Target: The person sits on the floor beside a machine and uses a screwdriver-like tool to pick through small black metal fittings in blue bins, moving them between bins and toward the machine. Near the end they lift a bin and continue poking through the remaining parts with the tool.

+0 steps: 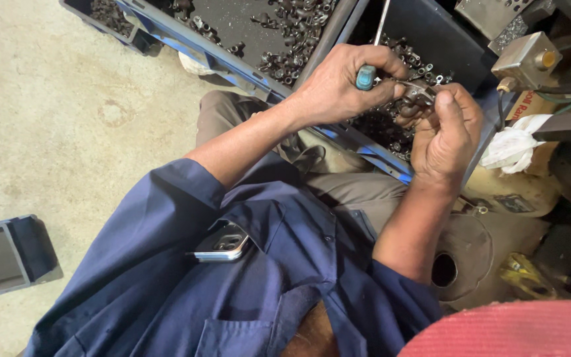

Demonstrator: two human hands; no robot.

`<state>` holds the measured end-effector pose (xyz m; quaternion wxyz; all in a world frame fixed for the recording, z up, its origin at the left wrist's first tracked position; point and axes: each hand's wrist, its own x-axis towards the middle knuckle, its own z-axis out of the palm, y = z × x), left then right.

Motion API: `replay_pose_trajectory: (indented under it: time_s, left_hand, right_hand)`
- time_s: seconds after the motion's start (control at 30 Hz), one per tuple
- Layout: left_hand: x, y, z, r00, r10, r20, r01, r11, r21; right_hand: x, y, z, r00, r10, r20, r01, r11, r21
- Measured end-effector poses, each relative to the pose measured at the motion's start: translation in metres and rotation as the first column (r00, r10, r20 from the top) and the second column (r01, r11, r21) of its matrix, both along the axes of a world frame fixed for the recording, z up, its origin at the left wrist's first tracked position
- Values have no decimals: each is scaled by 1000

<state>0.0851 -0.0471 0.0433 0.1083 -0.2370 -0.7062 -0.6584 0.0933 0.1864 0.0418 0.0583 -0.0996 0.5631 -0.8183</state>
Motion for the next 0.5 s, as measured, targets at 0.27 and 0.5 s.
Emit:
replay_pose_trajectory:
  time_s: [0.27,0.5]
  left_hand:
    - [5,-2,9,998,57,-5,-57,997,-49]
    - [-10,-19,-5,961,174,-214,-206,968,-140]
  right_hand:
    - [-1,-7,6,1000,4,26,-5,1000,22]
    - [-10,6,-11,994,-103,-40,109,970,216]
